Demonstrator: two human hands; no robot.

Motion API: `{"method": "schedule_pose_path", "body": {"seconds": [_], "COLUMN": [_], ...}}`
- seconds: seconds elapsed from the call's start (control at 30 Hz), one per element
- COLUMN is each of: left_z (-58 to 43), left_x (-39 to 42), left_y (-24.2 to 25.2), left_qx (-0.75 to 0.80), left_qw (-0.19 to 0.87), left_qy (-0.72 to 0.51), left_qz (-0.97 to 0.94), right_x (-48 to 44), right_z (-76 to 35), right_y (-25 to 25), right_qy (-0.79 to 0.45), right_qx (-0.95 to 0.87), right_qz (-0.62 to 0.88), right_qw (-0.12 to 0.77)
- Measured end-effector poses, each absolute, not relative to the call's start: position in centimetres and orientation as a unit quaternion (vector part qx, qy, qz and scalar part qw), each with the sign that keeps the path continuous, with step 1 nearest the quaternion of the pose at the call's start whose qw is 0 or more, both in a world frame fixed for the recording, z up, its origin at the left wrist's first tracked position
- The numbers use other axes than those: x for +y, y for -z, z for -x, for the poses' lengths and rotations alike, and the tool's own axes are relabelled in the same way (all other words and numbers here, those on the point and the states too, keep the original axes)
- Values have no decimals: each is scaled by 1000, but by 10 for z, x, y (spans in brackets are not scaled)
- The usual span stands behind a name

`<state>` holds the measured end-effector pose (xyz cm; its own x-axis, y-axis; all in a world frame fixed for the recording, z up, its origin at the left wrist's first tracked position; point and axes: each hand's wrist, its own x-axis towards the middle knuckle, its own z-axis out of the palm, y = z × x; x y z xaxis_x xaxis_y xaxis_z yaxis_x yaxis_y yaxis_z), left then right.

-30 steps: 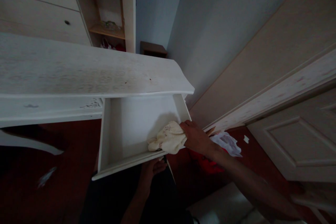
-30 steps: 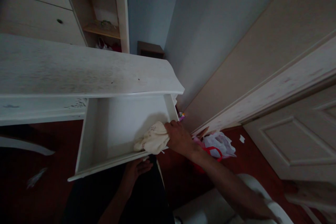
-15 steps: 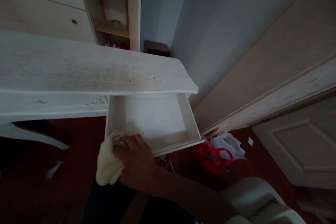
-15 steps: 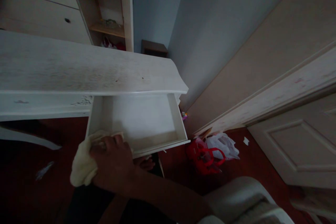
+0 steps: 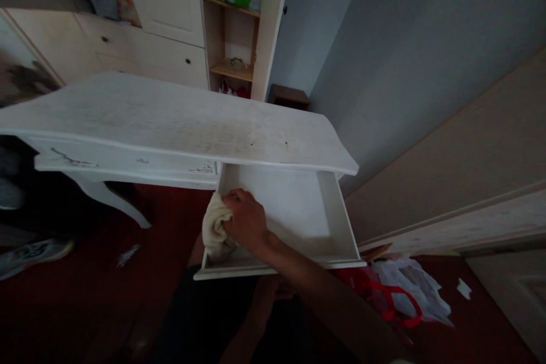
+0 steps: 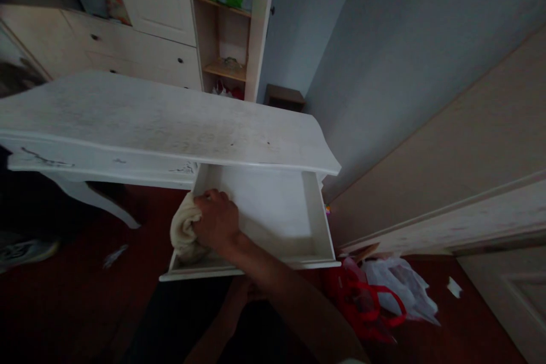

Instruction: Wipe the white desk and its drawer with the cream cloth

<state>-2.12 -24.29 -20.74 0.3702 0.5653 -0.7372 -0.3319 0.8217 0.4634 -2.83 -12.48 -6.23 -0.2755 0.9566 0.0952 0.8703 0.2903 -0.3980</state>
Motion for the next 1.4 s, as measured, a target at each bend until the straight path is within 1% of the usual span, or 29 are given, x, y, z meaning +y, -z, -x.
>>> {"method": "schedule_pose_path", "body": {"seconds": [0.13, 0.23, 0.37, 0.43, 0.57, 0.67, 0.77, 0.9, 1.03, 1.1, 1.2, 1.4], "left_z": [20, 19, 19, 20, 23, 23, 21, 22, 25, 24, 21, 17], "left_x": [-252, -254, -253, -253, -255, -256, -255, -254, -255, -255, -255, -252], "left_y": [218, 224, 221, 217, 211, 211, 212, 208, 204, 205, 208, 213], "left_qx": [468, 465, 467, 461, 443, 438, 456, 472, 456, 457, 462, 458], "left_qw": [812, 806, 806, 803, 806, 806, 802, 795, 798, 796, 794, 802], "left_qy": [-306, -325, -312, -323, -337, -340, -329, -322, -335, -339, -341, -325], "left_qz": [-166, -169, -186, -194, -204, -206, -202, -203, -206, -205, -201, -202], "right_x": [-82, -58, -50, -54, -74, -94, -118, -147, -160, -160, -160, -169], "right_z": [27, 31, 40, 42, 39, 34, 29, 19, -2, -16, -35, -52], "right_y": [57, 54, 55, 57, 64, 69, 71, 66, 66, 68, 67, 50], "right_qy": [-90, -79, -80, -76, -64, -65, -73, -106, -136, -153, -165, -105], "right_qx": [-750, -731, -712, -717, -789, -835, -872, -918, -938, -935, -919, -862], "right_qz": [638, 664, 687, 680, 590, 521, 463, 369, 308, 310, 355, 493], "right_qw": [149, 139, 123, 134, 160, 163, 145, 99, 89, 83, 46, -40]}}
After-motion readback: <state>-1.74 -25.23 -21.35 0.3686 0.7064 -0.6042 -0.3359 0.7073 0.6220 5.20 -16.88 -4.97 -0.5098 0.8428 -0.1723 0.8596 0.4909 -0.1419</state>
